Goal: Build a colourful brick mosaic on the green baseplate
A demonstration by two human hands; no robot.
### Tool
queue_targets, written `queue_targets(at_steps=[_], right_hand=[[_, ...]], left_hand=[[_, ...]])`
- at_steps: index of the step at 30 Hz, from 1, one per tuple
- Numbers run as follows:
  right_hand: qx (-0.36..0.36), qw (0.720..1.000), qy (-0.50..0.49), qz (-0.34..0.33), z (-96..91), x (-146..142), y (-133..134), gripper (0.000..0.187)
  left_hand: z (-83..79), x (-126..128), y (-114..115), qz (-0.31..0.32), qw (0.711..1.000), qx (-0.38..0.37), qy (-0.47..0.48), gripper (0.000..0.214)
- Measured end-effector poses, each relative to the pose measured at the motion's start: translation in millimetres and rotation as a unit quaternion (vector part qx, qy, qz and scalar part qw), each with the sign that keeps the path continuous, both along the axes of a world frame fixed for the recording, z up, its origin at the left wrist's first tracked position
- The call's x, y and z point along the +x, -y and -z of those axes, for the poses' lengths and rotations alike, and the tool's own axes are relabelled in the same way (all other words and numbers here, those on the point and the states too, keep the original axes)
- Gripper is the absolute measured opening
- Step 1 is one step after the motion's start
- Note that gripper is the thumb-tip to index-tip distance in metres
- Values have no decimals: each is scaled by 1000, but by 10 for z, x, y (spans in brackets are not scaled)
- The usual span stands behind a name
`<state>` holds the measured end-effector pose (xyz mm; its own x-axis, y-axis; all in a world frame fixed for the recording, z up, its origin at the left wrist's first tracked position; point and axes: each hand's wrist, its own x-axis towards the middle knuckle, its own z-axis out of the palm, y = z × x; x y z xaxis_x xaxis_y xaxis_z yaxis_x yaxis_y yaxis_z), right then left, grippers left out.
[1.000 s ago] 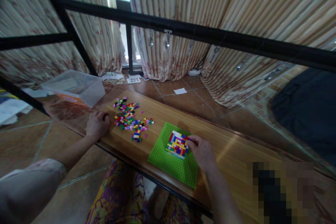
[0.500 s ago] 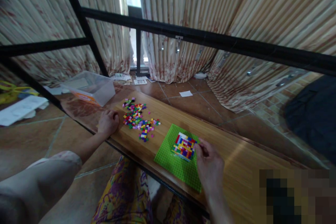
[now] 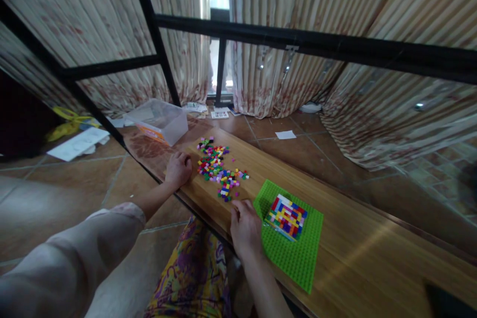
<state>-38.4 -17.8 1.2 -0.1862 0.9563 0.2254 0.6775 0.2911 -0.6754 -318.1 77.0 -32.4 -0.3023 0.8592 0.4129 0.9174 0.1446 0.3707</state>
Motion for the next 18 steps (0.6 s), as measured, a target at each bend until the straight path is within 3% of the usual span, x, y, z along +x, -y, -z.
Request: queue_targets(at_steps=[12,18], right_hand=[[21,996,83,-5,171,-253,-182,18],[32,994,101,17,174,-156,-307,27]], left_hand=[[10,6,9,1,1000,2,13,21],[10,7,11,2,1000,3,13,21]])
